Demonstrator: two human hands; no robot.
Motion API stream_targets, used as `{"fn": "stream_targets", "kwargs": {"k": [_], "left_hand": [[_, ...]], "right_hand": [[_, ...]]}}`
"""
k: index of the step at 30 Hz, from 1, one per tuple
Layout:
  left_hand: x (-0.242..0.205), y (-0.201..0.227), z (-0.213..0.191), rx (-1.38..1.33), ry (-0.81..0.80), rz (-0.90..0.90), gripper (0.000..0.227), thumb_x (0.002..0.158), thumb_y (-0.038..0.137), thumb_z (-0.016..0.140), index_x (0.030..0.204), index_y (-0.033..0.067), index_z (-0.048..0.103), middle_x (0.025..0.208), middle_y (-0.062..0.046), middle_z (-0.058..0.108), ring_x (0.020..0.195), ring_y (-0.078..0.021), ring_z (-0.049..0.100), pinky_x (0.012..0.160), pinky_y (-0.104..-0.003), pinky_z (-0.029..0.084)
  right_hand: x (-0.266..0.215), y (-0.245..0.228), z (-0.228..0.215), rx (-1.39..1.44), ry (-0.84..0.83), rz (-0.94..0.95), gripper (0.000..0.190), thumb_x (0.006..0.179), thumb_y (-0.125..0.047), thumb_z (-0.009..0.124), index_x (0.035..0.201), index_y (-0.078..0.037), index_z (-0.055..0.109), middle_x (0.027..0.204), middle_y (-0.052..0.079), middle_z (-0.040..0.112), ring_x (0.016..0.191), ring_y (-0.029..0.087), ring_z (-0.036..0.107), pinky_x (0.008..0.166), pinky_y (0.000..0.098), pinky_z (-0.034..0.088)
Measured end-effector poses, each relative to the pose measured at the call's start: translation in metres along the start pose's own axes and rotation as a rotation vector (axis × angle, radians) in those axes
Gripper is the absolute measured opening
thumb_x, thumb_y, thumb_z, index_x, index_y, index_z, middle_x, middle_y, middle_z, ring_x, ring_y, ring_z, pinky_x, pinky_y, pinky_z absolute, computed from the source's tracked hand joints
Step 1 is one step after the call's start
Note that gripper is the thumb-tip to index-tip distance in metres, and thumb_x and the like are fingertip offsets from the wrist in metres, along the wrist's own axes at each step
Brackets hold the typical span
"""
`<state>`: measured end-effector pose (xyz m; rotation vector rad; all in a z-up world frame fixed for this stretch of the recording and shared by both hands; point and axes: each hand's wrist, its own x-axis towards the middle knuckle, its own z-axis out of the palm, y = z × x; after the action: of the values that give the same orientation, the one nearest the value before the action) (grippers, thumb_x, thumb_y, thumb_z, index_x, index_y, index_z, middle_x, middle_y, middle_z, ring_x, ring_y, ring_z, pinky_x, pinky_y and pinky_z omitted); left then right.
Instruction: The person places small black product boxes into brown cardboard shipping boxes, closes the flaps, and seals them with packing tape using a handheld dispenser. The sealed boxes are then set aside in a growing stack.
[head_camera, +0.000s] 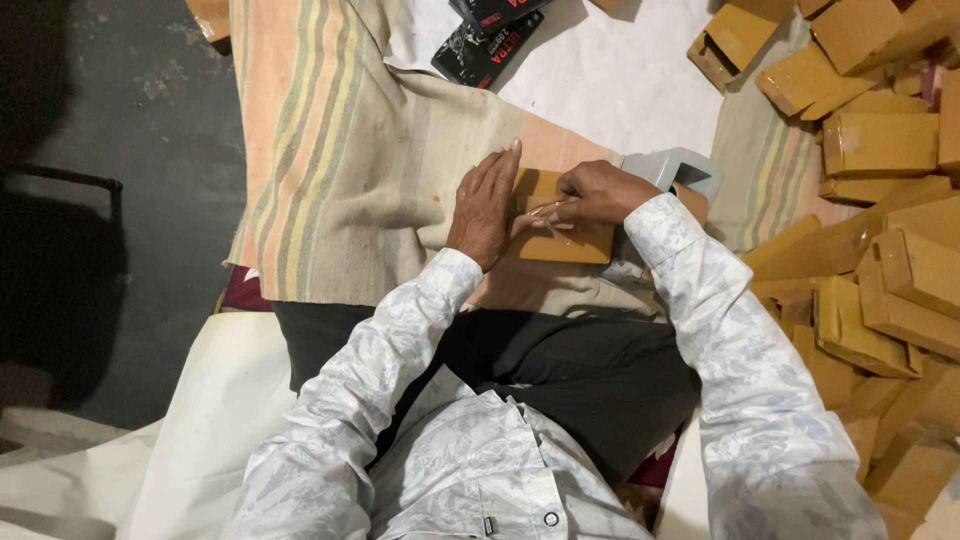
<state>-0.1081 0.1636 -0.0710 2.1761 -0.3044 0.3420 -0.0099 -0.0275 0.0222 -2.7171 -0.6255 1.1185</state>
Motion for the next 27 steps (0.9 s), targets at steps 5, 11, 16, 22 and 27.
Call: {"fn": "stream_targets", "kwargs": {"k": [5, 11, 16, 22, 27], "left_hand": [[0.0, -0.005, 0.004, 0.023, 0.019, 0.017, 0.103, 0.087, 0.026, 0.08, 0.165, 0.0147, 0.014, 0.157, -0.018, 0.045, 0.148, -0.0347, 0.039, 0.122, -0.051, 0.03], [-0.003, -0.007, 0.012, 0.004, 0.046, -0.044, 0.086, 0.099, 0.025, 0.07, 0.166, 0.0147, 0.017, 0.154, -0.018, 0.048, 0.146, -0.0331, 0.042, 0.123, -0.053, 0.029], [-0.003, -0.004, 0.005, 0.018, 0.038, -0.038, 0.088, 0.096, 0.032, 0.073, 0.163, 0.0124, 0.019, 0.15, -0.02, 0.048, 0.144, -0.0349, 0.041, 0.119, -0.053, 0.029], [0.0, 0.001, 0.002, 0.063, 0.04, 0.025, 0.09, 0.095, 0.035, 0.074, 0.163, 0.0096, 0.021, 0.151, -0.016, 0.049, 0.145, -0.0342, 0.04, 0.117, -0.051, 0.033], [0.002, 0.001, 0.003, 0.088, 0.018, 0.016, 0.09, 0.094, 0.036, 0.075, 0.162, 0.0104, 0.022, 0.15, -0.015, 0.049, 0.144, -0.0332, 0.041, 0.115, -0.05, 0.034]], "right_hand": [[-0.011, -0.014, -0.001, 0.07, 0.014, -0.004, 0.041, 0.084, -0.039, 0.076, 0.093, 0.001, 0.068, 0.078, 0.017, 0.07, 0.074, 0.029, 0.07, 0.068, 0.0433, 0.054], [-0.018, -0.008, 0.006, 0.127, 0.136, -0.081, 0.079, 0.082, -0.03, 0.077, 0.145, -0.002, 0.039, 0.097, 0.025, 0.068, 0.094, 0.036, 0.069, 0.08, 0.0444, 0.054], [-0.005, 0.013, 0.016, 0.175, 0.225, -0.228, 0.072, 0.082, -0.03, 0.083, 0.135, 0.002, 0.045, 0.118, 0.022, 0.063, 0.1, 0.034, 0.065, 0.081, 0.0423, 0.053], [0.0, 0.045, 0.031, 0.35, 0.169, 0.069, 0.066, 0.078, -0.036, 0.086, 0.125, -0.001, 0.055, 0.096, 0.015, 0.064, 0.087, 0.023, 0.062, 0.071, 0.0338, 0.05], [0.009, 0.058, 0.034, 0.428, 0.161, 0.079, 0.06, 0.077, -0.035, 0.088, 0.114, -0.001, 0.055, 0.093, 0.014, 0.067, 0.084, 0.022, 0.065, 0.069, 0.0326, 0.052]]}}
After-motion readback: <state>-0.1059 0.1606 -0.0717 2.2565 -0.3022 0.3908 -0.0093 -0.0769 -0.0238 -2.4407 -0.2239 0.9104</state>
